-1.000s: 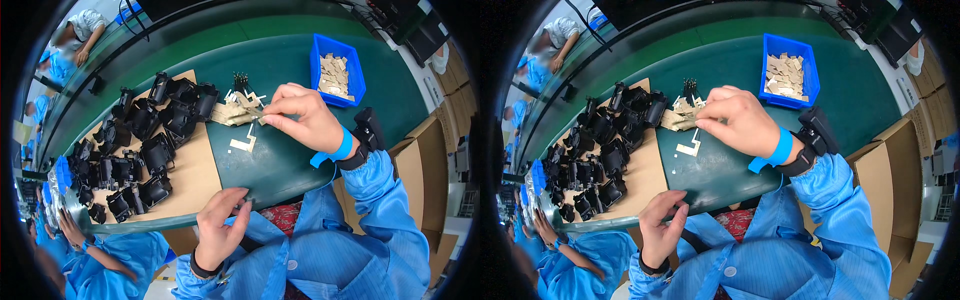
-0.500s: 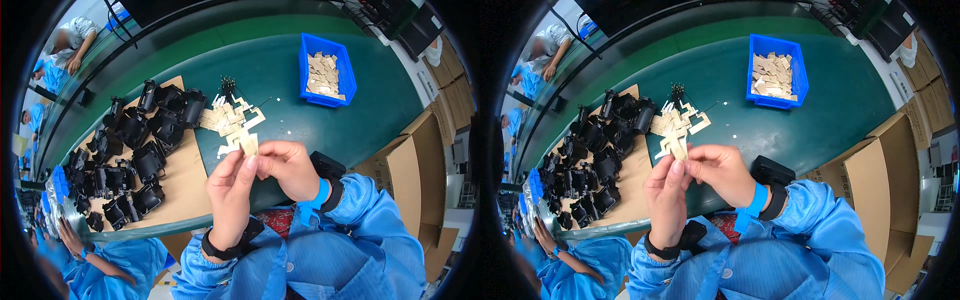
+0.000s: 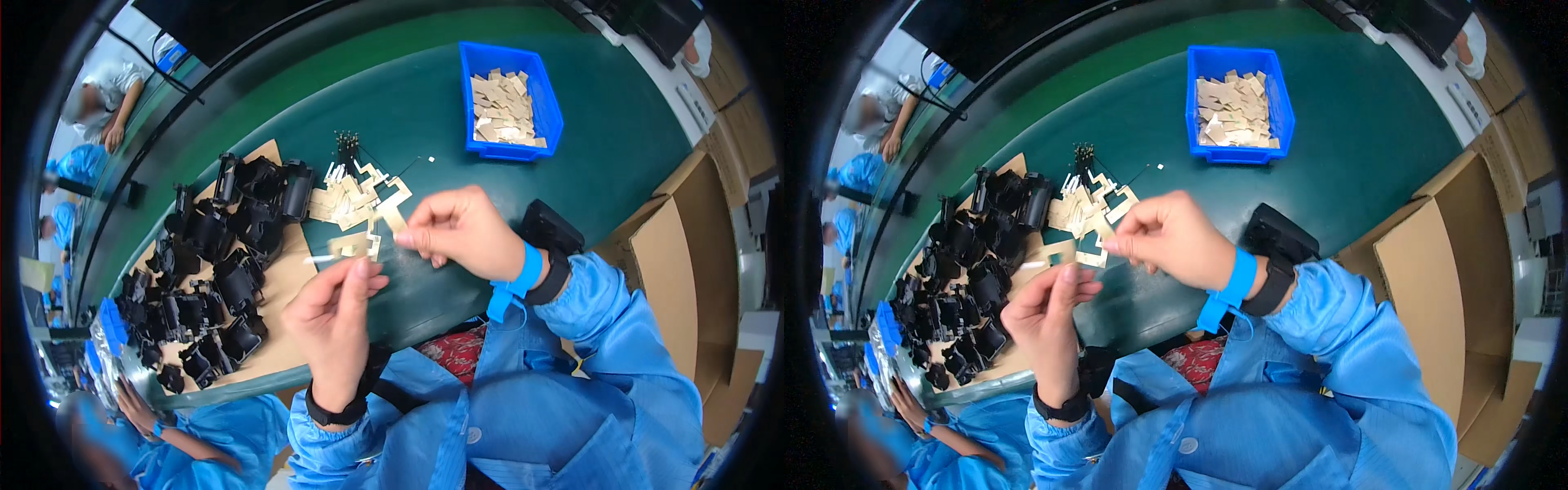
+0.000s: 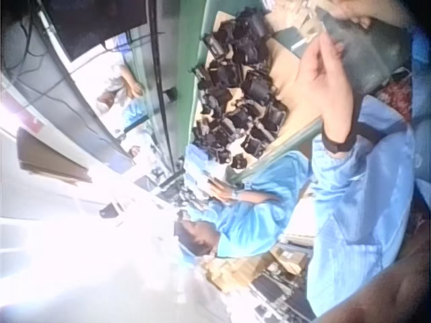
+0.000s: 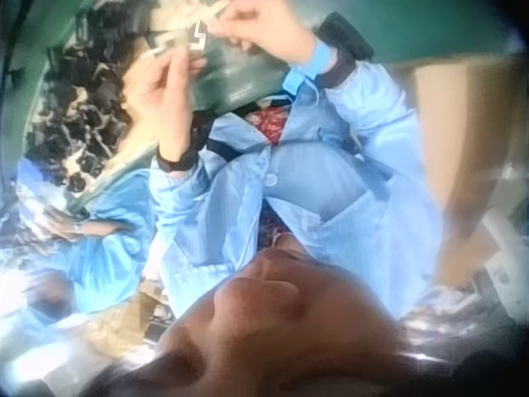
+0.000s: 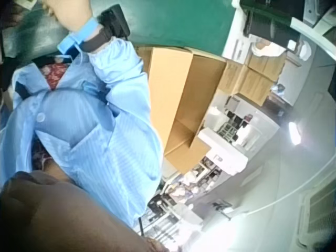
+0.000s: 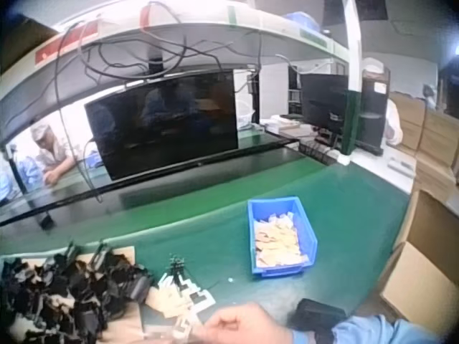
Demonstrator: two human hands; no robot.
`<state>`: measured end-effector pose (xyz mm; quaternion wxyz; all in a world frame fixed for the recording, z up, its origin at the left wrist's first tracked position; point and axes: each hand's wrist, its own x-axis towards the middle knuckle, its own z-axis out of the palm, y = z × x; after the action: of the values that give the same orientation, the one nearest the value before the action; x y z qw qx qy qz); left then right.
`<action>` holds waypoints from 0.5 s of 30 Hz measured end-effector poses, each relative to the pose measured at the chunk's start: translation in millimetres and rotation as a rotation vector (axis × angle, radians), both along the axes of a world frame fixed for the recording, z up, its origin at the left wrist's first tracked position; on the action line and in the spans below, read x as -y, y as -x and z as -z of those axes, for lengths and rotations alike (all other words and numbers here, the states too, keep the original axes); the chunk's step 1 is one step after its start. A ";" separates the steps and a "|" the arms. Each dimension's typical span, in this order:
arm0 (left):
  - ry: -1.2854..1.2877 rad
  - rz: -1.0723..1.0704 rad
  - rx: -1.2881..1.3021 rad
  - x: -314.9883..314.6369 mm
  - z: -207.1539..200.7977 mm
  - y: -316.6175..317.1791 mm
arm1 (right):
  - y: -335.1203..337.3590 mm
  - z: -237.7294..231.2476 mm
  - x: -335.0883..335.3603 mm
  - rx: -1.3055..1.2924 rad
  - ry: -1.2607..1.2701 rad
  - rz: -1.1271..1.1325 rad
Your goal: Assembling small black plastic components by inserting spacers and threading wires on an industrial production line.
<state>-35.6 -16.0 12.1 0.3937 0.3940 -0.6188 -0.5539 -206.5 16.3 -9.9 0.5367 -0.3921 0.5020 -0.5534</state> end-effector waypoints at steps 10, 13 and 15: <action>-0.109 -0.041 -0.117 -11.3 9.9 -31.0 | 0.1 10.7 9.1 0.387 -0.283 -0.086; -0.137 0.015 -0.136 -11.8 10.3 -37.4 | 7.8 6.4 3.1 0.214 -0.364 -0.266; -0.164 0.047 -0.154 -13.6 9.1 -39.0 | 5.4 -0.8 -1.4 0.112 -0.253 -0.242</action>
<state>3.4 -2.4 3.0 0.3935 0.3666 -0.5486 -0.6402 -211.9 17.7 -9.2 0.6714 -0.3477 0.4860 -0.4383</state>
